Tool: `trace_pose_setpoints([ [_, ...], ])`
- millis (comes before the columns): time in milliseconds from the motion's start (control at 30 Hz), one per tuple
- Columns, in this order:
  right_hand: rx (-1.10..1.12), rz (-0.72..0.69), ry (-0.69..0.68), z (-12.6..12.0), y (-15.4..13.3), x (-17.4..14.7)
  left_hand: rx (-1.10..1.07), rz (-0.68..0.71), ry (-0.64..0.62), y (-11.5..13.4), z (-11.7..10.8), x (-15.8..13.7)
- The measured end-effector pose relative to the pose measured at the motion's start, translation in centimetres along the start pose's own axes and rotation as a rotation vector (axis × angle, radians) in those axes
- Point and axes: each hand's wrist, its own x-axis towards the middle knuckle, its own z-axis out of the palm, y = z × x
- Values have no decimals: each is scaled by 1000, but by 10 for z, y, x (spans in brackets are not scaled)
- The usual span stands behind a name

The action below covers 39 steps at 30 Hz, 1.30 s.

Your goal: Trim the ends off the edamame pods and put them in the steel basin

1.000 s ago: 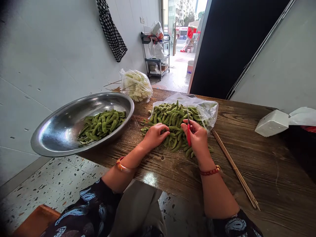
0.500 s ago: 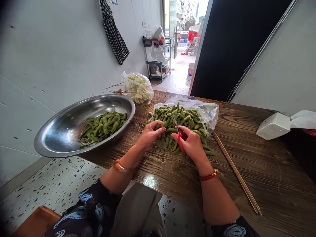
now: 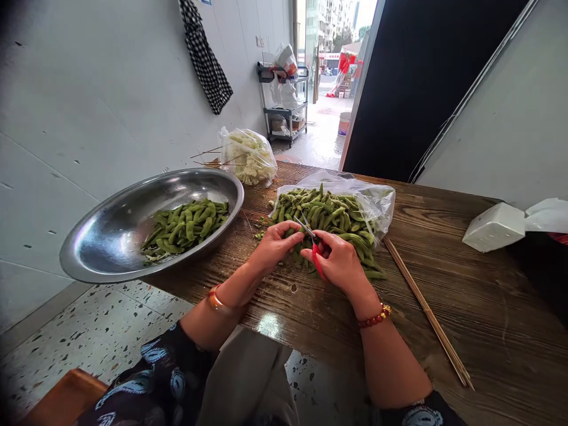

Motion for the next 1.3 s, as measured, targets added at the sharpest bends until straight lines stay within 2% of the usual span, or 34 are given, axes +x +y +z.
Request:
trace_pose_setpoints([
  [400,23,7,25,5,-1,-1,3,-27,-92,-4,-1,0],
  [567,-28,-10,11,5,1,-1,55,40,-35,-2,-2,1],
  [733,-48,-33,-4,2,1,-1,212,161,34,-2,-7,4],
  [833,-50,-28,-39,1,1,-1,245,178,62,-3,-11,5],
  [933,-27,4,-73,1,0,-1,129,98,93,-3,-12,7],
  [1100,57,79,-41,1,-1,0,-256,-140,101,-1,-14,7],
  [1300,90,89,-46,1,-1,0,-461,-143,109,1,-16,8],
])
